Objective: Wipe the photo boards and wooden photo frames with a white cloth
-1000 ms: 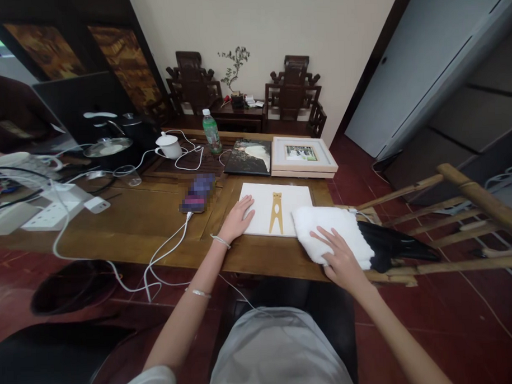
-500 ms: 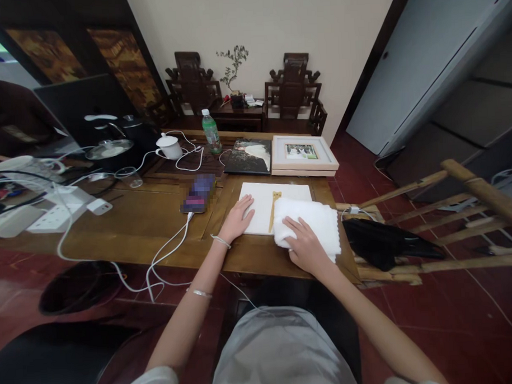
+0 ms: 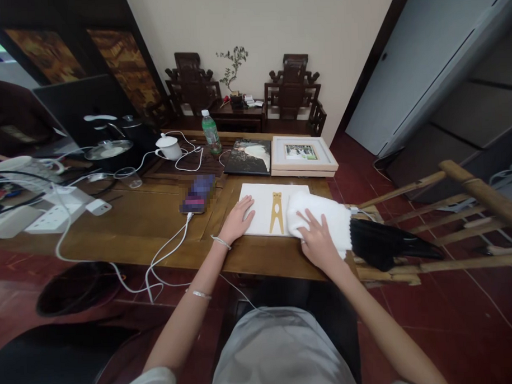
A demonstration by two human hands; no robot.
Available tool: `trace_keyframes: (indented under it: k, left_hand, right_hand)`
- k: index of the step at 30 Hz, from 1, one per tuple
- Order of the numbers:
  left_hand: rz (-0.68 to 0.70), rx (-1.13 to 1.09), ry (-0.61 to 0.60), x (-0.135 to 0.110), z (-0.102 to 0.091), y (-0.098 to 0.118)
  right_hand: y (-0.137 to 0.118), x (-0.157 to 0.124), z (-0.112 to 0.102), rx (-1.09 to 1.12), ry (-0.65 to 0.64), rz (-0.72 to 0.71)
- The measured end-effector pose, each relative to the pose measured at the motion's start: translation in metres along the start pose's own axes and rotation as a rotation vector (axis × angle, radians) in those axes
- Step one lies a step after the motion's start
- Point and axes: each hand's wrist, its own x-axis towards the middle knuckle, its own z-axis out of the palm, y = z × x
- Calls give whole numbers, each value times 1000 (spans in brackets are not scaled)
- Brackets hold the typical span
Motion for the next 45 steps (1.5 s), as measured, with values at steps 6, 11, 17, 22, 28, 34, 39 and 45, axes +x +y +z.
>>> trace_keyframes:
  k: [6,11,17,22,28,34,39,45]
  left_hand:
    - [12,4,10,0,-2,1]
    - [18,15,14,0,-1,-1]
    - [20,26,7,1,-2,0]
    - [16,25,7,0,-2,0]
    - [15,15,13,1,0,-5]
    - [18,1,3,1,-1,-2]
    - [9,7,4,1,-2,0]
    - [34,26,-12,1,-2,-2]
  right_hand:
    - [-43,17,1,-35,-104,-136]
    - [-34,27,-10,-40,-171,-238]
    - [-41,25,-5,42,-197,-474]
    - [-29,46,-2,88,-202,-342]
    - [-1,94,14,24,-162,-241]
    - [-17,78,19,-4,-141,-225]
    - [-40,30,15,-2,-51,-336]
    - [-31,8,11,71,-28,-472]
